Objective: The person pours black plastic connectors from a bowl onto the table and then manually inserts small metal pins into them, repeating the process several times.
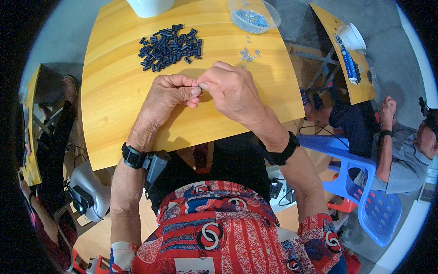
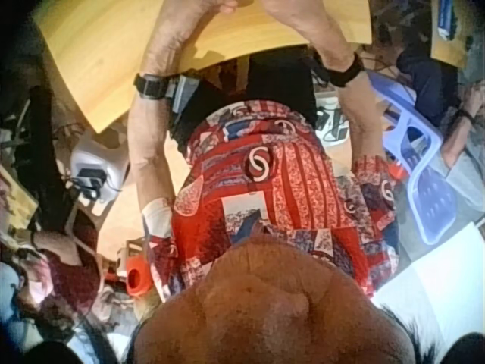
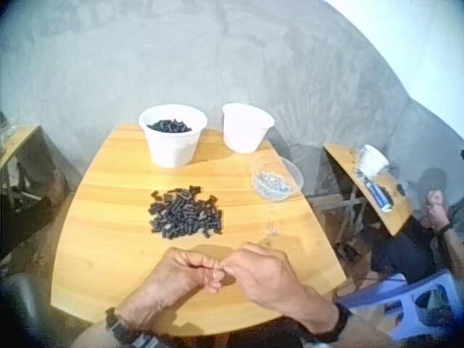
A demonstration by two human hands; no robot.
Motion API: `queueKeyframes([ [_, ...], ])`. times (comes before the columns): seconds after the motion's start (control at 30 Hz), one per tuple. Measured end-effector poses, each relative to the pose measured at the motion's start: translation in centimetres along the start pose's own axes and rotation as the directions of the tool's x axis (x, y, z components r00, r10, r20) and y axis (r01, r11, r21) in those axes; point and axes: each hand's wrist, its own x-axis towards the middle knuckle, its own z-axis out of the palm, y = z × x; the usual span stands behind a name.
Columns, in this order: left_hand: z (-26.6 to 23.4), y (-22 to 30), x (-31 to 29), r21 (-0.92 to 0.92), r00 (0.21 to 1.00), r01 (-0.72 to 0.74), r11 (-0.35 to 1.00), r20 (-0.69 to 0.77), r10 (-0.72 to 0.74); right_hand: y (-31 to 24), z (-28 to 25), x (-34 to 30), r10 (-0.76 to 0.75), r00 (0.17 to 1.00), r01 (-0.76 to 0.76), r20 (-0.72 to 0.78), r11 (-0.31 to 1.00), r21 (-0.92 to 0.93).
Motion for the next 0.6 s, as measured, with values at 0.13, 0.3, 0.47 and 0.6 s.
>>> queueKeyframes([
  [0.13, 0.0, -0.1, 0.0, -0.033, 1.000, -0.009, 0.999, -0.004, 0.009, -0.2, 0.5, -0.7, 0.264, 0.964, -0.244, -0.008, 0.901, 0.358],
  [0.3, 0.0, -0.2, 0.1, -0.037, 1.000, -0.015, 0.999, -0.006, 0.015, -0.2, 0.5, -1.2, 0.401, 0.915, -0.334, -0.043, 0.815, 0.474],
  [0.47, 0.0, -0.3, 0.2, -0.073, 1.000, -0.008, 0.997, -0.016, 0.007, -0.3, 0.4, -1.9, 0.391, 0.914, -0.325, -0.106, 0.865, 0.381],
  [0.6, 0.1, -0.3, 0.2, -0.083, 1.000, -0.011, 0.997, -0.017, 0.009, -0.6, 0.7, -2.1, 0.233, 0.959, -0.194, -0.161, 0.955, 0.225],
])
